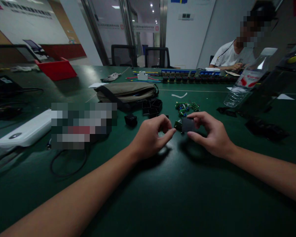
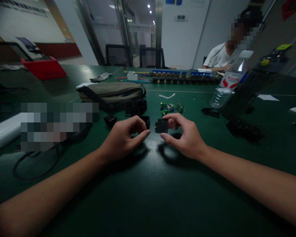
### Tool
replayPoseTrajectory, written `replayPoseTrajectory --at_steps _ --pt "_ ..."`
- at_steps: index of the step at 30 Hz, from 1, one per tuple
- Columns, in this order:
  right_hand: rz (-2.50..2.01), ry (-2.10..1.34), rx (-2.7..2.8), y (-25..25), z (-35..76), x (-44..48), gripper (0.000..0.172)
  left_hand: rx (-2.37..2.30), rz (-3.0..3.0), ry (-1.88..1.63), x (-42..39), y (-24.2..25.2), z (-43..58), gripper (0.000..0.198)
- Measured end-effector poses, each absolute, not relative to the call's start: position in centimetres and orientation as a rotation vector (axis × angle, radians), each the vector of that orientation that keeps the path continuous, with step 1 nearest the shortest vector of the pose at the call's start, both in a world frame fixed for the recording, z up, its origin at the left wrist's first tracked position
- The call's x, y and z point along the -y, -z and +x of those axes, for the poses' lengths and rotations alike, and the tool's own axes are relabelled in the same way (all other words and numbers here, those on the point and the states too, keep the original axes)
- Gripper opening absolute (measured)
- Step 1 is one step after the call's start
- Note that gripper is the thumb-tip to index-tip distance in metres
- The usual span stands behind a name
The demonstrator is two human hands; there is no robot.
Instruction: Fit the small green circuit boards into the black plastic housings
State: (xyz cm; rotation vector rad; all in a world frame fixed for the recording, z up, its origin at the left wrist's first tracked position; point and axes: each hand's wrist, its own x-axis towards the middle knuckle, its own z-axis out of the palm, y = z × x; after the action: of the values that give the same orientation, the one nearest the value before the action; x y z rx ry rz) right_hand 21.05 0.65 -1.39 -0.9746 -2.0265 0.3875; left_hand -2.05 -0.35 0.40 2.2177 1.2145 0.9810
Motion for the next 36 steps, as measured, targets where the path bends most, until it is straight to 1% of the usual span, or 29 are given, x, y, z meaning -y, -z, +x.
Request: replayPoseTrajectory --at_steps 2,4,7,12,14,19,24,29,33,36 --pt "-1.065 -0.405 1.925 1.5 21.1 -1.1 0.038 -1.325 2.349 -1.100 -0.3 -0.3 -2.7 0.015" --pt "-1.161 -0.394 1.875 1.7 21.2 -1.5 0.037 -1.414 2.428 -1.123 -1.0 0.0 -3.3 0.026" --pt "-1.266 -0.348 1.860 1.8 21.4 -2.2 0.036 -1.495 2.476 -1.012 -1.9 0.6 -3.9 0.046" --pt "-1.410 -0.290 1.937 1.9 21.7 -2.8 0.035 -1.452 2.461 -0.792 -2.2 1.2 -3.9 0.057" --pt "-1.451 -0.236 1.997 2.1 21.7 -3.0 0.034 -1.438 2.435 -0.716 -2.1 1.2 -3.9 0.056" --pt "-1.473 -0.132 2.090 2.7 21.9 -3.3 0.033 -1.390 2.392 -0.693 -2.1 1.1 -4.0 0.041" --pt "-1.445 -0.045 2.157 3.1 22.0 -3.4 0.032 -1.347 2.384 -0.740 -2.0 1.0 -4.0 0.039" --pt "-1.475 -0.079 2.182 2.8 21.8 -3.1 0.042 -1.328 2.394 -0.753 -1.9 0.9 -3.9 0.037" --pt "-1.319 -0.113 2.222 2.1 21.6 -2.4 0.046 -1.341 2.399 -0.764 -1.8 0.9 -3.9 0.038" --pt "-1.163 -0.153 2.323 1.6 21.4 -1.9 0.042 -1.342 2.412 -0.768 -1.9 1.0 -3.9 0.039"
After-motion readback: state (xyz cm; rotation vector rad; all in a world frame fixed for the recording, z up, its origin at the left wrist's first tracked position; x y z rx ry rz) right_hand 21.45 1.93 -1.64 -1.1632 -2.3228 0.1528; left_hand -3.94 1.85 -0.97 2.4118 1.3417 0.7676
